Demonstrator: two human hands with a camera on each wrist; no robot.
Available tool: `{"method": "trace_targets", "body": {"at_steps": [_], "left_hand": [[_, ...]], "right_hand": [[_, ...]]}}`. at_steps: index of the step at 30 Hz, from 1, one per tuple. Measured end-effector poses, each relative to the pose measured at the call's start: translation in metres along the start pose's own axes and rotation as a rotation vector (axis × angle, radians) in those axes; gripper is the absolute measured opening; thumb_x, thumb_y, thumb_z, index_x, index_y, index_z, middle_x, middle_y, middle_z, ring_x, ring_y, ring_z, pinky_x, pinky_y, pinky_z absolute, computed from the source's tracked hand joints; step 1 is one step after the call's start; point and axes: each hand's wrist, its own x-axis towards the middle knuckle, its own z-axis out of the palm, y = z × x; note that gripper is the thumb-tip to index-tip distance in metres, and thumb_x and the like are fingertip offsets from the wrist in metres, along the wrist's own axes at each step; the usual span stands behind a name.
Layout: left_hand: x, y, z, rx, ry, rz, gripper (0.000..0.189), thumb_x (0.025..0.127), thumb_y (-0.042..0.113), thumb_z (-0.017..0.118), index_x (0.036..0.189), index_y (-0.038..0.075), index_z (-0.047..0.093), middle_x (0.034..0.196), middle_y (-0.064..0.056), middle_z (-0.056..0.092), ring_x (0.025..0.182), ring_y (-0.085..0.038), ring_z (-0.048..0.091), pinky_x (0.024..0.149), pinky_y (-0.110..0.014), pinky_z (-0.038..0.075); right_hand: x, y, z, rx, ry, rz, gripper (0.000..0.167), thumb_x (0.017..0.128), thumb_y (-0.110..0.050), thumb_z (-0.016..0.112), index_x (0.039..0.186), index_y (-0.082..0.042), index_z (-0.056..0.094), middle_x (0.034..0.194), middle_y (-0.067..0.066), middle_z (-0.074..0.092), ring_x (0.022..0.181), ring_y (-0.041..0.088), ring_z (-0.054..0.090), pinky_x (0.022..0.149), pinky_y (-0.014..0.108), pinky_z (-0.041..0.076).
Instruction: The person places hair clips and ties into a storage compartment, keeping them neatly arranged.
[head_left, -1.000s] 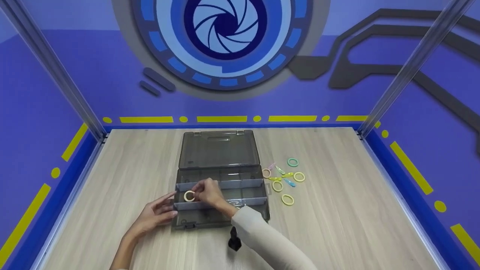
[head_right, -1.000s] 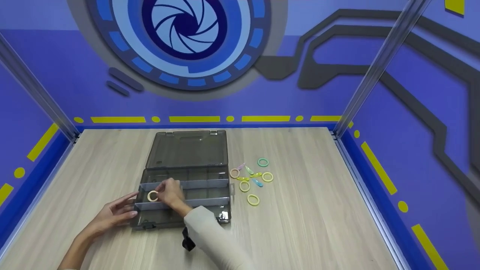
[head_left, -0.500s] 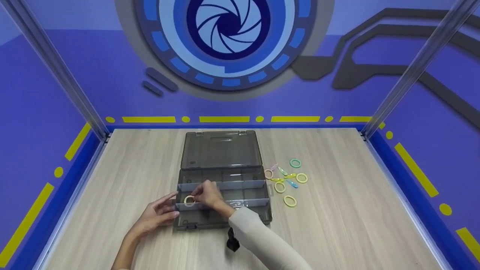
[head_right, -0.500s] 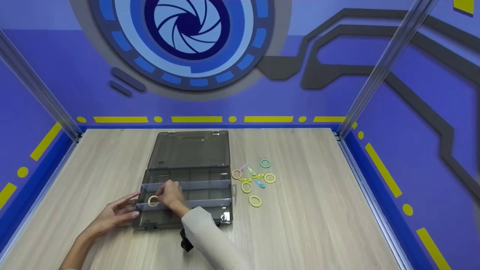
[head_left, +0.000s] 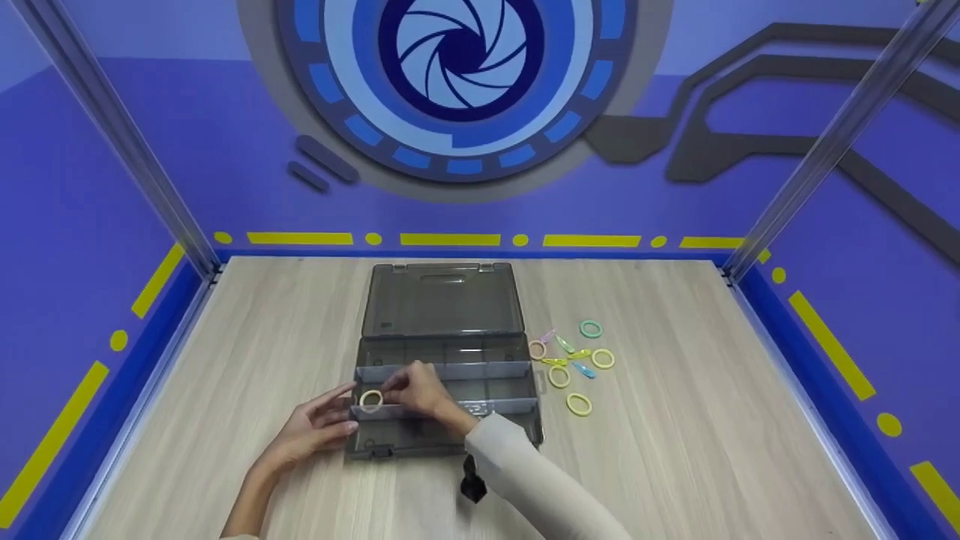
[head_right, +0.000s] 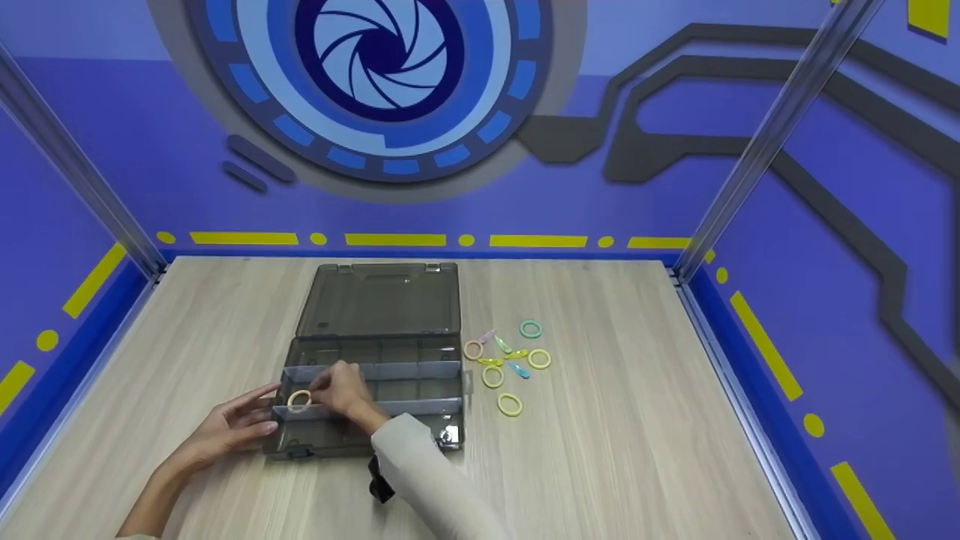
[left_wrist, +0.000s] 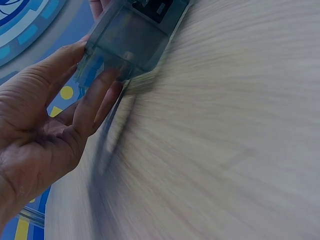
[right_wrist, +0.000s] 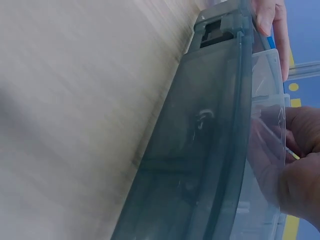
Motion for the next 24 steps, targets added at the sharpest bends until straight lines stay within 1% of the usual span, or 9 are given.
{"method": "trace_targets", "body": {"at_steps": [2, 5, 7, 9, 11, 13, 15, 18, 24], "left_hand": [[0.000, 0.001, -0.001, -0.006, -0.003, 0.006, 0.079, 0.095, 0.014, 0.073, 0.159, 0.003, 0.029, 0.149, -0.037, 0.037, 0.124, -0.027, 0.062, 0.095, -0.049, 0.059], [0.000, 0.001, -0.001, -0.008, 0.001, 0.004, 0.079, 0.095, 0.015, 0.073, 0.159, 0.003, 0.029, 0.149, -0.036, 0.037, 0.122, -0.024, 0.062, 0.095, -0.049, 0.059], [0.000, 0.000, -0.001, -0.006, 0.004, -0.006, 0.080, 0.094, 0.016, 0.074, 0.159, 0.003, 0.029, 0.149, -0.036, 0.037, 0.121, -0.023, 0.063, 0.095, -0.049, 0.059], [0.001, -0.001, -0.001, -0.006, 0.011, -0.016, 0.079, 0.094, 0.017, 0.075, 0.159, 0.004, 0.031, 0.149, -0.035, 0.039, 0.120, -0.022, 0.063, 0.096, -0.049, 0.059], [0.002, -0.002, 0.000, -0.006, 0.015, -0.025, 0.079, 0.094, 0.017, 0.075, 0.159, 0.005, 0.032, 0.149, -0.033, 0.040, 0.120, -0.021, 0.064, 0.095, -0.048, 0.059], [0.002, -0.003, 0.000, -0.003, 0.014, -0.020, 0.079, 0.094, 0.017, 0.075, 0.159, 0.004, 0.032, 0.148, -0.033, 0.041, 0.118, -0.019, 0.064, 0.095, -0.046, 0.059], [0.002, -0.003, 0.000, -0.003, 0.016, -0.015, 0.079, 0.093, 0.017, 0.075, 0.158, 0.004, 0.033, 0.147, -0.032, 0.042, 0.115, -0.017, 0.065, 0.093, -0.044, 0.060], [0.001, -0.003, 0.000, -0.001, 0.019, 0.000, 0.079, 0.094, 0.016, 0.075, 0.158, 0.003, 0.032, 0.145, -0.033, 0.043, 0.111, -0.013, 0.066, 0.089, -0.040, 0.062], [0.000, -0.001, 0.000, -0.006, 0.010, 0.013, 0.079, 0.094, 0.015, 0.075, 0.158, 0.003, 0.032, 0.146, -0.034, 0.041, 0.111, -0.013, 0.064, 0.086, -0.040, 0.062]], "right_hand": [[0.000, 0.000, -0.003, 0.017, -0.012, -0.002, 0.007, 0.084, -0.004, 0.079, 0.091, -0.004, 0.082, 0.088, 0.007, 0.080, 0.076, 0.004, 0.069, 0.071, 0.013, 0.050], [-0.001, 0.002, -0.008, 0.058, -0.018, -0.008, 0.009, 0.085, 0.000, 0.076, 0.092, 0.000, 0.081, 0.086, 0.010, 0.080, 0.072, 0.006, 0.067, 0.066, 0.012, 0.049], [-0.002, 0.003, -0.012, 0.095, -0.027, -0.016, 0.010, 0.086, 0.002, 0.075, 0.094, 0.004, 0.079, 0.085, 0.015, 0.079, 0.071, 0.014, 0.071, 0.062, 0.011, 0.049], [-0.003, 0.005, -0.016, 0.129, -0.038, -0.022, 0.011, 0.087, 0.003, 0.074, 0.097, 0.007, 0.078, 0.085, 0.018, 0.078, 0.072, 0.025, 0.075, 0.059, 0.010, 0.048], [-0.005, 0.008, -0.020, 0.161, -0.053, -0.025, 0.013, 0.087, 0.004, 0.073, 0.099, 0.009, 0.077, 0.086, 0.020, 0.078, 0.074, 0.033, 0.076, 0.057, 0.009, 0.047], [-0.007, 0.010, -0.024, 0.188, -0.071, -0.026, 0.014, 0.088, 0.004, 0.073, 0.100, 0.010, 0.076, 0.088, 0.022, 0.077, 0.076, 0.038, 0.076, 0.056, 0.009, 0.049], [-0.009, 0.013, -0.030, 0.218, -0.091, -0.019, 0.015, 0.089, 0.003, 0.073, 0.102, 0.010, 0.075, 0.090, 0.023, 0.077, 0.077, 0.041, 0.075, 0.056, 0.011, 0.052], [-0.014, 0.018, -0.037, 0.249, -0.094, -0.025, 0.016, 0.089, 0.002, 0.074, 0.103, 0.010, 0.075, 0.092, 0.024, 0.077, 0.078, 0.042, 0.075, 0.058, 0.014, 0.055], [-0.032, 0.035, -0.049, 0.263, -0.015, -0.072, 0.017, 0.089, -0.001, 0.075, 0.102, 0.011, 0.074, 0.090, 0.022, 0.077, 0.076, 0.031, 0.074, 0.063, 0.014, 0.056]]}}
